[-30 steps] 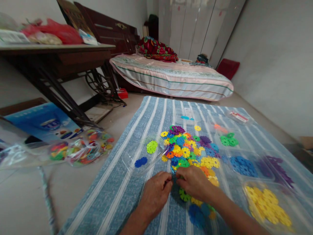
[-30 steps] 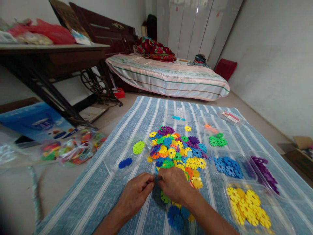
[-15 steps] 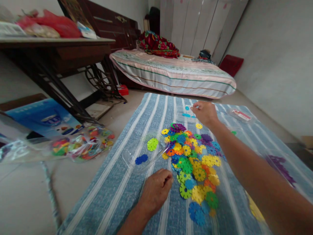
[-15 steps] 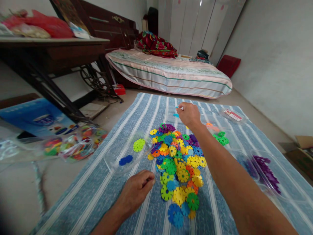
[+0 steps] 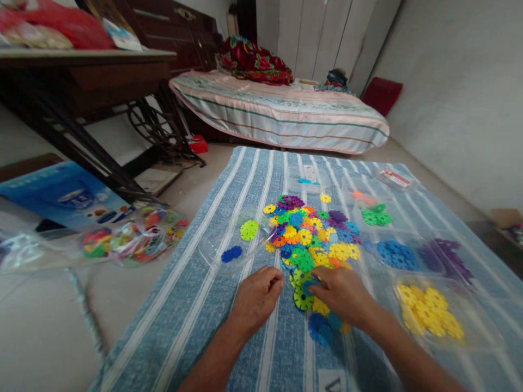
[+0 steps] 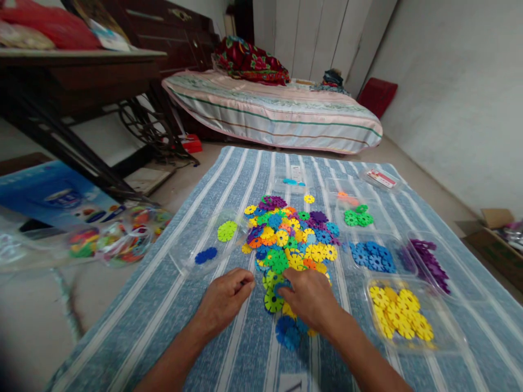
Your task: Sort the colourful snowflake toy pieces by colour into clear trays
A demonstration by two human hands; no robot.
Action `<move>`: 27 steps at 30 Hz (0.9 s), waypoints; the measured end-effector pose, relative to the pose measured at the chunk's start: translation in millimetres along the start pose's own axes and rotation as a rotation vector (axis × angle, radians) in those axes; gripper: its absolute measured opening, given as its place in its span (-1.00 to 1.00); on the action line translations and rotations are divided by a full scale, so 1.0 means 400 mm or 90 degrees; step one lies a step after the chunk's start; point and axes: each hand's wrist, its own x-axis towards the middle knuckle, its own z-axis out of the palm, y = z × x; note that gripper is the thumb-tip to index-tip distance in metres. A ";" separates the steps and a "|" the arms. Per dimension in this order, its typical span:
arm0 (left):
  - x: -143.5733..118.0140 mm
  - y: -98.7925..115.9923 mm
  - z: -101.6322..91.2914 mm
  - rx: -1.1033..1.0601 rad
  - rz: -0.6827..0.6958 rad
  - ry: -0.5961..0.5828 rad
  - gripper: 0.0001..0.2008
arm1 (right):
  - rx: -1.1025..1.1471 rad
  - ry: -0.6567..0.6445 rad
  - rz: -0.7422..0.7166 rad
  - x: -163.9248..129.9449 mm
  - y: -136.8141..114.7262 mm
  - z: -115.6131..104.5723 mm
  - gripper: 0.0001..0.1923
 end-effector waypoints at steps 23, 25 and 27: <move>0.003 0.001 -0.006 -0.001 -0.013 -0.007 -0.81 | 0.302 0.090 -0.029 0.082 0.049 -0.031 -0.83; 0.001 -0.002 -0.004 0.000 -0.010 -0.004 -0.81 | 0.262 0.136 -0.021 0.158 0.057 -0.090 -0.83; -0.001 -0.005 -0.003 -0.002 -0.007 -0.003 -0.81 | 0.242 0.184 0.006 0.247 0.068 -0.157 -0.84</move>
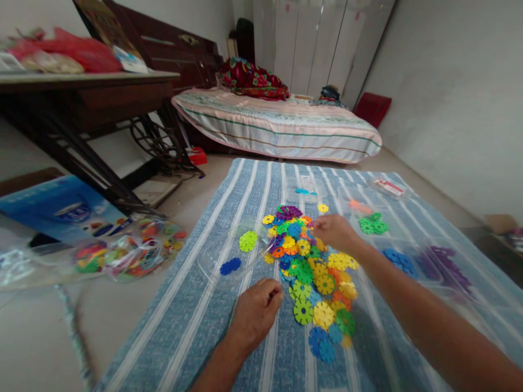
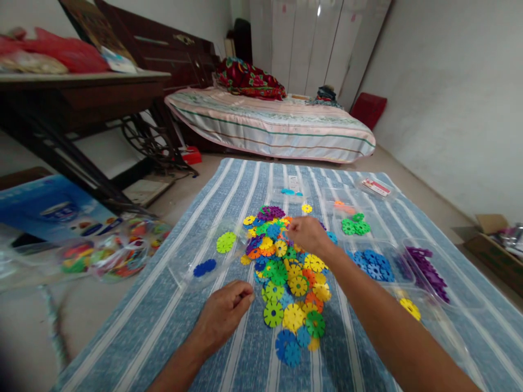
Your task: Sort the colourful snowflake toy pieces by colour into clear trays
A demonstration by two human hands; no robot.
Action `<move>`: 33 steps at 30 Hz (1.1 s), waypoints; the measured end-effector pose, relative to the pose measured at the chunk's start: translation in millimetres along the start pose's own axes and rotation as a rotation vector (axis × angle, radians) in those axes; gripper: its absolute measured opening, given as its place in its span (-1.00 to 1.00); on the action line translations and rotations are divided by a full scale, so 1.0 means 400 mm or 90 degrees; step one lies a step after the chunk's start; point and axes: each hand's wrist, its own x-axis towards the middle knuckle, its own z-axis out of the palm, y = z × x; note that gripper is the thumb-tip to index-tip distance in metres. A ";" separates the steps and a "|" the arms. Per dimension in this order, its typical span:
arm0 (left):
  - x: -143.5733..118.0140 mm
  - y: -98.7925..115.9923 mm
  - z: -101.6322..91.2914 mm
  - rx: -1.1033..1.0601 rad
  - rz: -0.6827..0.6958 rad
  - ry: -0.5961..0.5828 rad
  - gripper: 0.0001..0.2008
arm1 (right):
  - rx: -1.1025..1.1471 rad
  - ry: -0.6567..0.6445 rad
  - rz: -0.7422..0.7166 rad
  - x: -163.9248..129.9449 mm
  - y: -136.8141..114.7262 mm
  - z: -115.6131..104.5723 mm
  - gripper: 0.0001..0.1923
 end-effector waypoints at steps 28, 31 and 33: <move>-0.007 0.049 0.015 0.071 -0.049 0.008 -0.79 | -0.104 -0.113 0.041 -0.337 0.045 0.118 -0.76; 0.003 0.082 0.034 0.157 -0.080 0.018 -0.72 | -0.026 -0.086 0.064 -0.376 0.082 0.130 -0.72; 0.014 0.102 0.048 0.213 -0.095 0.018 -0.67 | 0.026 -0.078 0.066 -0.396 0.099 0.135 -0.71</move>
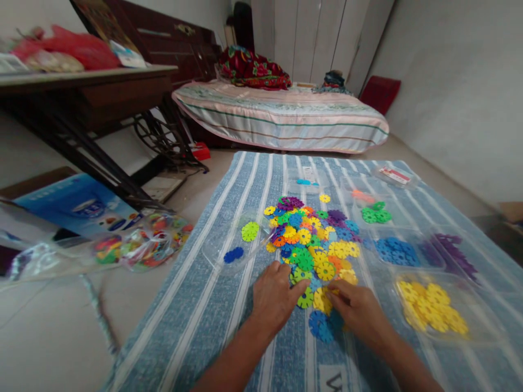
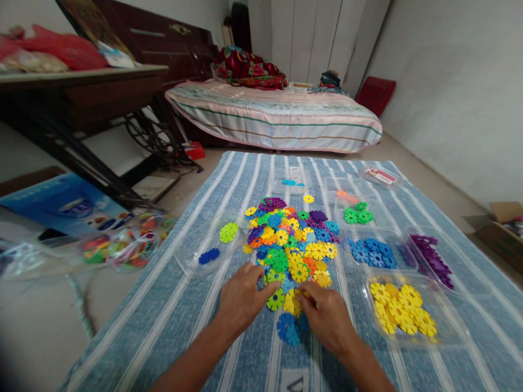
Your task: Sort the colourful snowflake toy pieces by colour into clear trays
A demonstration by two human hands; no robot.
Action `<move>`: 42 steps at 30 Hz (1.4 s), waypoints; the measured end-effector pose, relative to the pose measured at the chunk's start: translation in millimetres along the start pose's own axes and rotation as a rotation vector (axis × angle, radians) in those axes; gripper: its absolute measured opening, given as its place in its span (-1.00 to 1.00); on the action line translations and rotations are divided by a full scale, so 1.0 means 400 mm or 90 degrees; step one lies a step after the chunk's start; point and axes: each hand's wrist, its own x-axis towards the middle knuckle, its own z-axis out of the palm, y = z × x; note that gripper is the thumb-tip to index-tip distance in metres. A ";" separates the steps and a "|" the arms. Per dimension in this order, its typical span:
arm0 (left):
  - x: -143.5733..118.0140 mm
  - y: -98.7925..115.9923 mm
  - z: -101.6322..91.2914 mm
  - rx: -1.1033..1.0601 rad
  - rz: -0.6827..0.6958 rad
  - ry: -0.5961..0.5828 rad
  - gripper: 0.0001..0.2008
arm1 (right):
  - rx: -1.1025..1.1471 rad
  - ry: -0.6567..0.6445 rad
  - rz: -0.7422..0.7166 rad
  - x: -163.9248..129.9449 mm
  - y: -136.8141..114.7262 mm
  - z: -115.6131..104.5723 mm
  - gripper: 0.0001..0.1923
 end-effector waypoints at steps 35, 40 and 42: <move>0.032 0.019 -0.026 -0.228 -0.070 0.011 -0.81 | 0.032 0.055 -0.014 -0.019 0.029 0.033 -0.67; 0.035 0.001 -0.131 -0.207 -0.043 0.041 -0.78 | 0.035 0.057 -0.009 -0.018 0.024 0.029 -0.66; 0.059 -0.026 -0.182 -0.164 -0.036 0.084 -0.79 | 0.043 0.054 -0.015 -0.018 0.025 0.028 -0.66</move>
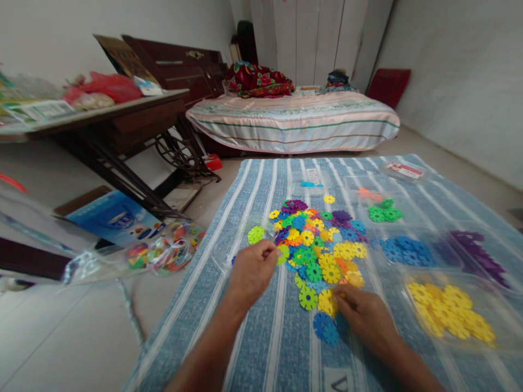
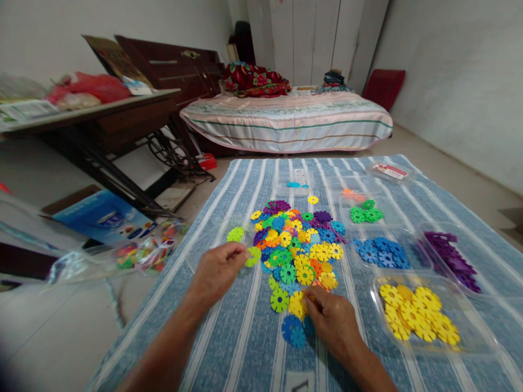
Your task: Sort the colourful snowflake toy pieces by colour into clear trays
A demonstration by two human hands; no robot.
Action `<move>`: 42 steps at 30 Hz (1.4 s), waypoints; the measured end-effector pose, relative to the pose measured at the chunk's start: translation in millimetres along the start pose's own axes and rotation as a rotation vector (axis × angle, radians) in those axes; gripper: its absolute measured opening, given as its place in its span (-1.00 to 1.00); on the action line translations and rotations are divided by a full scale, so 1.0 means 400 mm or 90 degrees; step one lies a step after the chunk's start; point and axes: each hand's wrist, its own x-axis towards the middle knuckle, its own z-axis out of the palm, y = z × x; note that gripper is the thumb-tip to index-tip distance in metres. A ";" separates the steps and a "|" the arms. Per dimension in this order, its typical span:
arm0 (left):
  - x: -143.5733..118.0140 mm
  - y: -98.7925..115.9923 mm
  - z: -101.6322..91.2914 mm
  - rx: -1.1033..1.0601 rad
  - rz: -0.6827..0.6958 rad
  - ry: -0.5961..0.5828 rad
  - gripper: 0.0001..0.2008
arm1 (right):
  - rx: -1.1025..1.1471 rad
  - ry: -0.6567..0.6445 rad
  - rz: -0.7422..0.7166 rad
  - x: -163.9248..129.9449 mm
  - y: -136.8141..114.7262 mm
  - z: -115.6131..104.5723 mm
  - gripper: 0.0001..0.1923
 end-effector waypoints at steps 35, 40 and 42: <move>-0.037 0.027 0.137 0.242 0.191 -0.249 -0.82 | 0.117 0.029 0.107 -0.044 0.018 -0.070 -0.68; -0.041 0.013 0.156 0.221 0.167 -0.235 -0.82 | -0.054 -0.049 0.118 -0.085 0.035 -0.071 -0.65; -0.042 0.005 0.160 0.215 0.164 -0.220 -0.81 | -0.066 -0.067 0.125 -0.088 0.028 -0.072 -0.75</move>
